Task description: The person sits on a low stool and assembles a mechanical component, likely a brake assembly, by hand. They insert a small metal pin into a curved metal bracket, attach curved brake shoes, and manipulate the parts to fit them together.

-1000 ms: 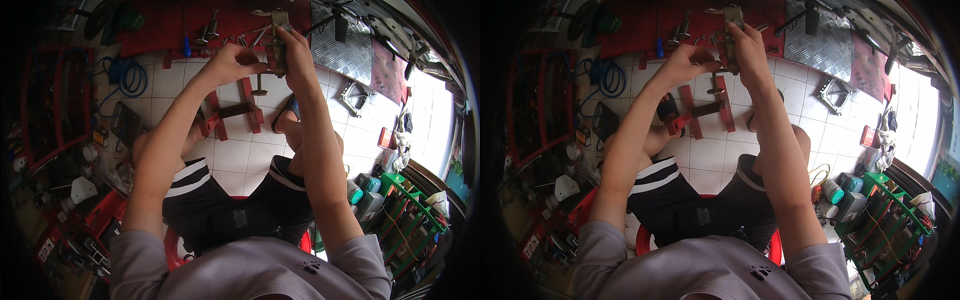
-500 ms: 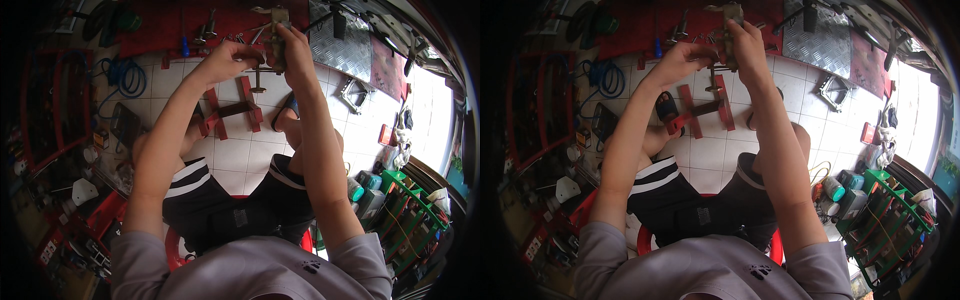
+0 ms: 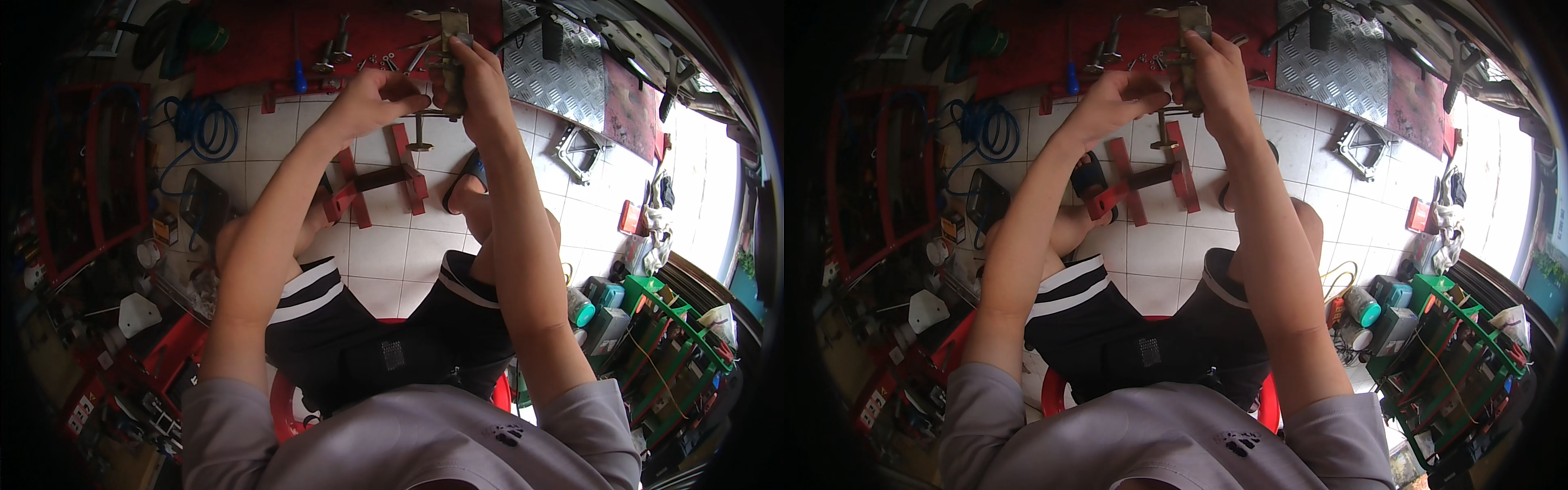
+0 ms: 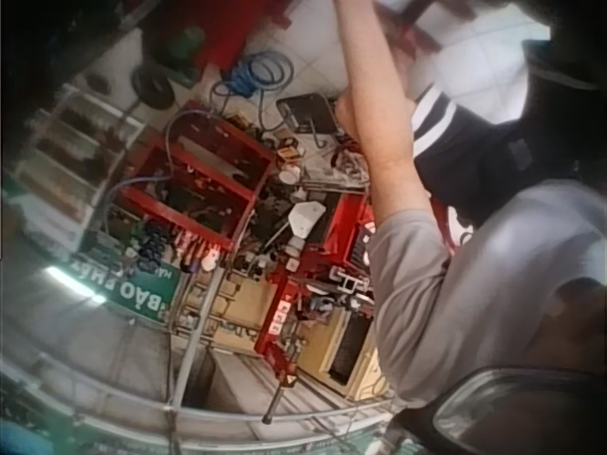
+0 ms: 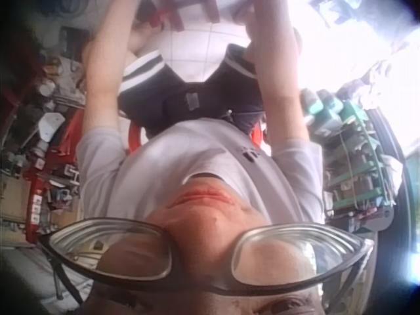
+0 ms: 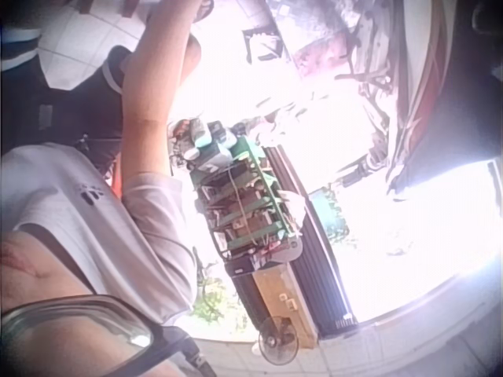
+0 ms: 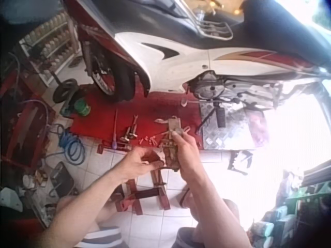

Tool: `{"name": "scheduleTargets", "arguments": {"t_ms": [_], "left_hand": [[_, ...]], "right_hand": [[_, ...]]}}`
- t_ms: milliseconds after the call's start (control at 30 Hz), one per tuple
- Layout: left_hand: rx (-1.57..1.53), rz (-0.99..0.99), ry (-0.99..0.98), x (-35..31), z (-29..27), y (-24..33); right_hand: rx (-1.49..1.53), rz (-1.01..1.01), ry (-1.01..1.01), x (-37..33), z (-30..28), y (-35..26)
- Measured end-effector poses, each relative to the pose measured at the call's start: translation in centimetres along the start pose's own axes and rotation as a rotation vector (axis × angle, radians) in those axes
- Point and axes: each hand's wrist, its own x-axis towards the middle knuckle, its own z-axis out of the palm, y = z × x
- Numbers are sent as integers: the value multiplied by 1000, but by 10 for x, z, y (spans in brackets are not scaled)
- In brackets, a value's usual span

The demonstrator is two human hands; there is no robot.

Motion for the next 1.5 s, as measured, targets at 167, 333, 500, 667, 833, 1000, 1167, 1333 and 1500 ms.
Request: {"name": "scheduleTargets", "arguments": {"t_ms": [167,333,500,667,833,1000,1167,1333,1500], "left_hand": [[-81,-3,-2,2,2,-3],[31,213,186,-4,19,-5],[102,409,369,3,24,-13],[-355,-52,192,1,17,-6],[-330,-32,313,2,29,1],[-428,-307,-54,1,10,-3],[-243,-104,151,3,16,-2],[-331,-152,238,2,18,2],[-46,233,301,7,18,-11]], "right_hand": [[54,-34,64,1,1,1],[473,-15,124,11,-17,5],[744,-25,128,18,-21,14],[772,-33,200,20,-23,15],[857,-60,123,22,-32,17],[858,-71,177,18,-25,9],[830,-38,147,18,-24,12],[823,-39,154,19,-28,13],[816,-62,145,19,-27,14]]}}
